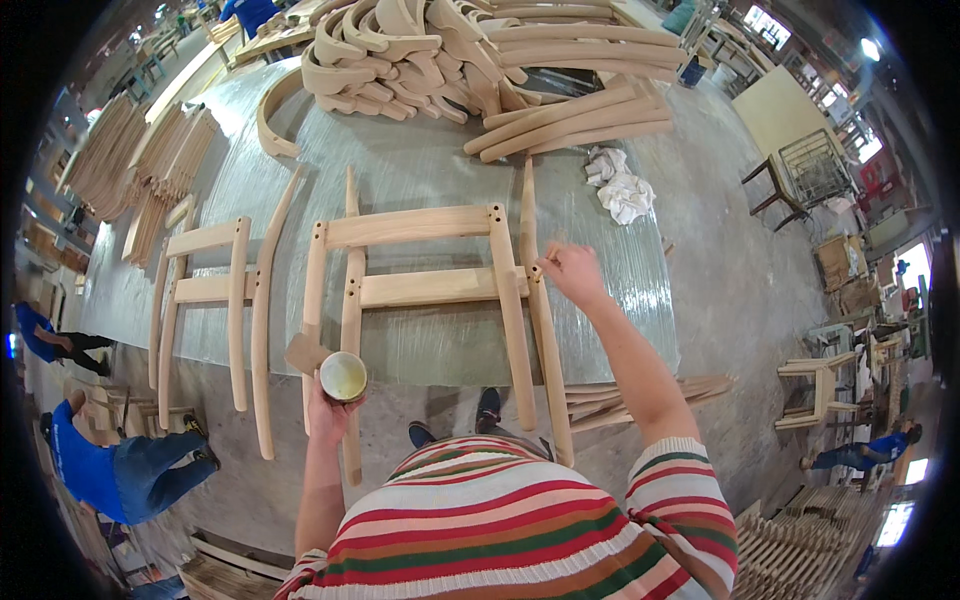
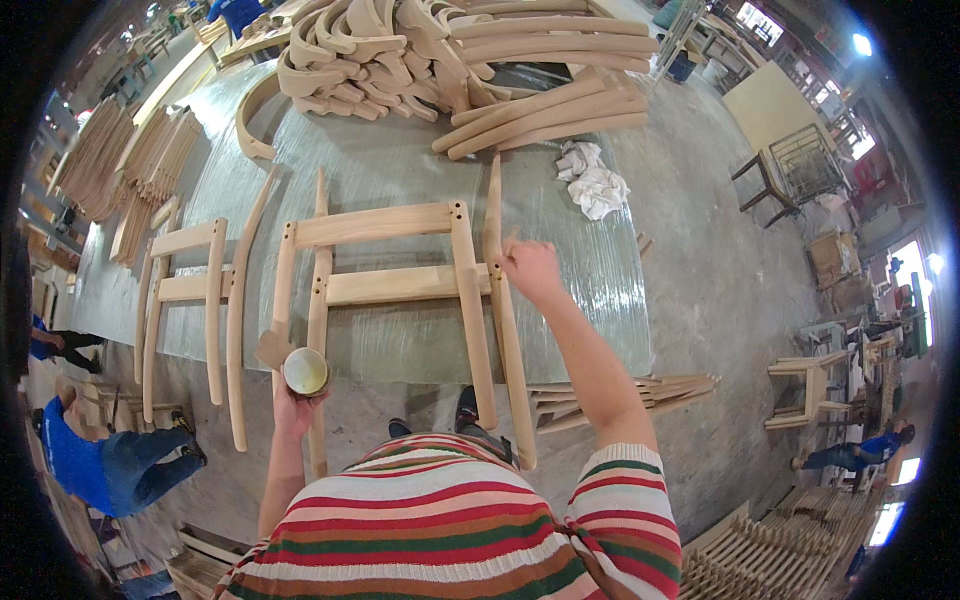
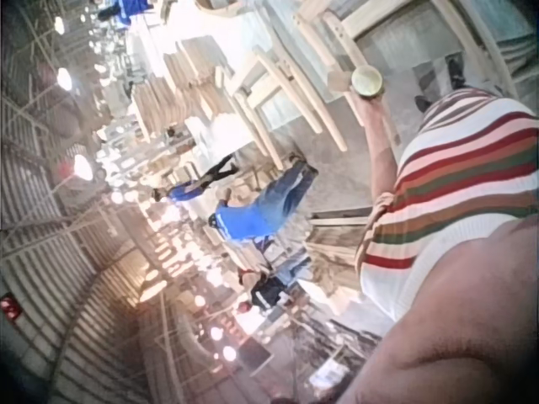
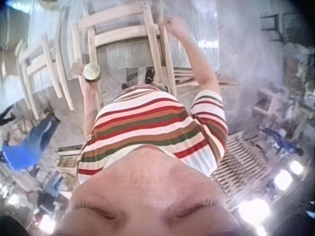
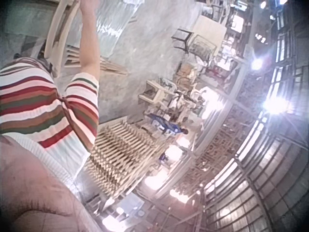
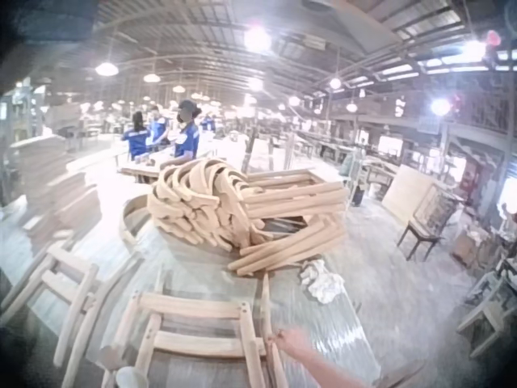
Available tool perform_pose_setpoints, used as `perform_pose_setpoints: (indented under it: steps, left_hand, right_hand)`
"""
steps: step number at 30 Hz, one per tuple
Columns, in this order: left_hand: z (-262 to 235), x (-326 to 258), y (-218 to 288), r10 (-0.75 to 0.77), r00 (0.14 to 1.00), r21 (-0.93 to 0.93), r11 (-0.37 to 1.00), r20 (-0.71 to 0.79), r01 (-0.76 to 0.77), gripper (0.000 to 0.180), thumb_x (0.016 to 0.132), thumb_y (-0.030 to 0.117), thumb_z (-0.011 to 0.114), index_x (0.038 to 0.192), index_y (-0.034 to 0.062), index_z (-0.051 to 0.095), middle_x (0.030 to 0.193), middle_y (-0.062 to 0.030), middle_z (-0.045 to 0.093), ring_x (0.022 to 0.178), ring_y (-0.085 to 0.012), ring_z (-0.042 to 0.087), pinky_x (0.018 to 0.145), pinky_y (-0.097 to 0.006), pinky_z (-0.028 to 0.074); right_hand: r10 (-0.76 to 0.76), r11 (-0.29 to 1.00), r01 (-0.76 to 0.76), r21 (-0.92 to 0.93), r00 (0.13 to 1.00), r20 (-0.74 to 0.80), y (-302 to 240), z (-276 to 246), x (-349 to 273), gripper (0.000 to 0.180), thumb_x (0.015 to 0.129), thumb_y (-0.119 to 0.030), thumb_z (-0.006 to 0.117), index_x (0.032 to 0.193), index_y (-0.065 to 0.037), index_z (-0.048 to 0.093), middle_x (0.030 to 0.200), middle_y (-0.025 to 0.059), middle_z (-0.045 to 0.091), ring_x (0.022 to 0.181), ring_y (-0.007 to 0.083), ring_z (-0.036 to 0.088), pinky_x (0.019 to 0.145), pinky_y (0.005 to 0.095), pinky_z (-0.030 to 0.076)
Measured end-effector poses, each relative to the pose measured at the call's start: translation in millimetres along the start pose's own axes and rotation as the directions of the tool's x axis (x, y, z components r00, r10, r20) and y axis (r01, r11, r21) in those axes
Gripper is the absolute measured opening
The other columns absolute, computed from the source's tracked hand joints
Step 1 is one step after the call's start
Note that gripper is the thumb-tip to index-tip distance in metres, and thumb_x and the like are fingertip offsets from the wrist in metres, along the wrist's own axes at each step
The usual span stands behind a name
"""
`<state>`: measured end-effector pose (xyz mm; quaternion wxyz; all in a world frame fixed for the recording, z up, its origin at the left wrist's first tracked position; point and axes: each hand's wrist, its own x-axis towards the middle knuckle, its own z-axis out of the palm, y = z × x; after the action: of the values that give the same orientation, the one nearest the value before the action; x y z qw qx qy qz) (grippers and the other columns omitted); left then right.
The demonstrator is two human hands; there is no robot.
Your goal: The person applies glue to wooden chair components using a brush and a small container. They dip the brush into the container and apply the substance to joints and edges of chair frames and curved backrest pieces. The person handles multiple parts one at a time, placing them on the table after treatment.
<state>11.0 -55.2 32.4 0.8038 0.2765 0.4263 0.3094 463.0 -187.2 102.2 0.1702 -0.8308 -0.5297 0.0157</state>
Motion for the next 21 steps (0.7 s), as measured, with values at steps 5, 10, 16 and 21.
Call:
perform_pose_setpoints:
  steps: [5,10,16,21]
  left_hand:
    - [-2,-1,2,-0.023,1.000,-0.014,1.000,0.020,0.023,0.050,0.097,0.046,0.031,0.126,0.0088,0.046,0.115,-0.0122,0.059,0.095,-0.0265,0.063,0.073,-0.042,0.057]
    - [-1,-2,2,-0.022,0.999,-0.018,1.000,0.039,0.022,0.050,0.097,0.046,0.030,0.126,0.0085,0.046,0.113,-0.0131,0.060,0.094,-0.0266,0.064,0.073,-0.042,0.057]
    - [-3,3,3,-0.048,0.998,0.003,0.999,0.041,0.048,0.051,0.096,0.048,0.033,0.125,0.0088,0.047,0.110,-0.0125,0.061,0.089,-0.0269,0.064,0.071,-0.042,0.056]
    - [-6,1,5,-0.065,0.997,0.025,0.998,0.028,0.065,0.051,0.095,0.049,0.034,0.125,0.0089,0.048,0.110,-0.0127,0.061,0.089,-0.0279,0.064,0.071,-0.043,0.056]
  right_hand:
    - [0.015,1.000,-0.016,0.026,0.999,0.050,-7,-9,-7,0.018,0.082,-0.027,0.058,0.080,-0.008,0.058,0.072,0.0102,0.062,0.071,0.0296,0.060,0.068,0.0415,0.044]
    - [0.157,0.860,-0.108,0.499,0.986,-0.057,17,-11,-15,0.014,0.081,-0.020,0.061,0.082,-0.007,0.056,0.068,0.0085,0.061,0.063,0.0216,0.061,0.059,0.0334,0.046]
    - [0.552,0.296,-0.268,0.917,0.831,0.064,53,19,-36,0.016,0.083,-0.022,0.063,0.083,-0.007,0.056,0.069,0.0036,0.062,0.063,0.0132,0.059,0.056,0.0264,0.043]
    - [0.626,-0.037,-0.341,0.939,0.725,0.288,55,40,-56,0.014,0.083,-0.021,0.063,0.082,-0.010,0.056,0.071,0.0030,0.063,0.064,0.0117,0.059,0.057,0.0252,0.042]
